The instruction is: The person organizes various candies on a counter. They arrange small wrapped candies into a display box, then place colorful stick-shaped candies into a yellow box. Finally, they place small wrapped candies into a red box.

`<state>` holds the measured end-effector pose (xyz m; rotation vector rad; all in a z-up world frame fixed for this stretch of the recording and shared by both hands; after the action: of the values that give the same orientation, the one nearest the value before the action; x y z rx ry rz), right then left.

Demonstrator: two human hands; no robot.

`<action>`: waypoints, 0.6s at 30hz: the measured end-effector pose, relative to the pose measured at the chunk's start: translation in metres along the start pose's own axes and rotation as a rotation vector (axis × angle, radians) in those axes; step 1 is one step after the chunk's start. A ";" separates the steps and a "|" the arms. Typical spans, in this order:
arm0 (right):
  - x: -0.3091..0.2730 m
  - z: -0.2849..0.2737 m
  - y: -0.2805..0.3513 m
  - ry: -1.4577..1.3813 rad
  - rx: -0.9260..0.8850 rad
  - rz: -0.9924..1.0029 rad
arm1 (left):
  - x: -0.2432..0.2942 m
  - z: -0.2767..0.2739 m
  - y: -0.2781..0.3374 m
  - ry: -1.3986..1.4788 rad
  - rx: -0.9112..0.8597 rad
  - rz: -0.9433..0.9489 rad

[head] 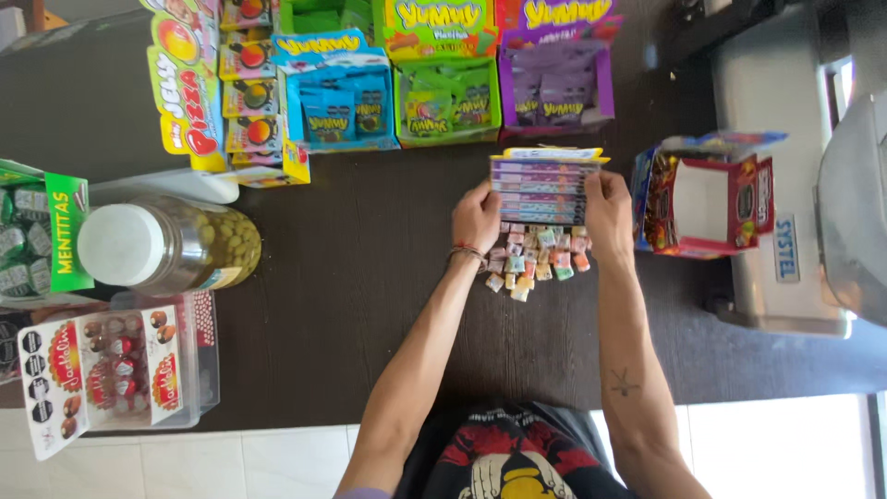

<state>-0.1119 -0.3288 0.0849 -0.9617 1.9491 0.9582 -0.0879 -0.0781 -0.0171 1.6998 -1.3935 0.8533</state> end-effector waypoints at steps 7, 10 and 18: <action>-0.039 0.028 0.032 -0.153 -0.048 -0.172 | -0.008 -0.084 0.030 0.368 0.104 -0.014; -0.033 0.057 0.045 -0.196 -0.193 -0.214 | -0.039 -0.107 0.033 0.416 0.201 -0.004; 0.022 0.136 0.058 -0.679 -0.438 -0.114 | -0.064 -0.184 0.061 0.558 0.229 -0.006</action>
<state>-0.1314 -0.1944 0.0228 -0.8169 1.1305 1.4505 -0.1648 0.1059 0.0252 1.4624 -0.9354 1.3977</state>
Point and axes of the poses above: each hand's wrist, its own y-axis away from the middle knuckle, its own z-axis out of the palm, x = y × z, the point moved 2 cm from there along -y, towards the middle knuckle, and after that the axes turned 4 degrees about z, right-handed, at the moved point
